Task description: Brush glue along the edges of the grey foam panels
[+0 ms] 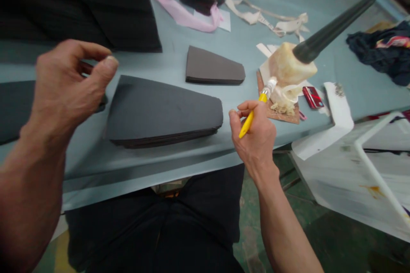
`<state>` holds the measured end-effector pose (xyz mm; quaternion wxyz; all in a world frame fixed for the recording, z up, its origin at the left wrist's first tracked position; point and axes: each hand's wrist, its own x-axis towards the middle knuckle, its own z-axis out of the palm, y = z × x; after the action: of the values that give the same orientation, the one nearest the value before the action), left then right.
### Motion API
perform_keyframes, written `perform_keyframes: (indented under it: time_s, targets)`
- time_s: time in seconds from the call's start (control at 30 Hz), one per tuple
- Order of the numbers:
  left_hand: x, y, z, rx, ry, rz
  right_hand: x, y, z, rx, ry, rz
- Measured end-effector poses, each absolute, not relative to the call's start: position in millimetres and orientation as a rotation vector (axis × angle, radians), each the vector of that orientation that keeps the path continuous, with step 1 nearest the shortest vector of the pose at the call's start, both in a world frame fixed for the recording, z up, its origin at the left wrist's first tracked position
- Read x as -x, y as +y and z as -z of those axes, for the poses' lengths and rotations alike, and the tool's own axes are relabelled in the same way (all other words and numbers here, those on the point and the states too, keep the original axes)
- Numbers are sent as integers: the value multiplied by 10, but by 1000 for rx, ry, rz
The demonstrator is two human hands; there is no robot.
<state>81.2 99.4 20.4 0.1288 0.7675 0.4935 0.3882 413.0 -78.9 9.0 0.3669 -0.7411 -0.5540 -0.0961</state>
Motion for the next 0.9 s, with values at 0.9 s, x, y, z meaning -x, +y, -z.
perform_keyframes:
  time_s: [0.9]
  targets:
    - [-697, 991, -175, -1499, 1748, -1484, -4110, -396, -216, 1317, -1176, -235]
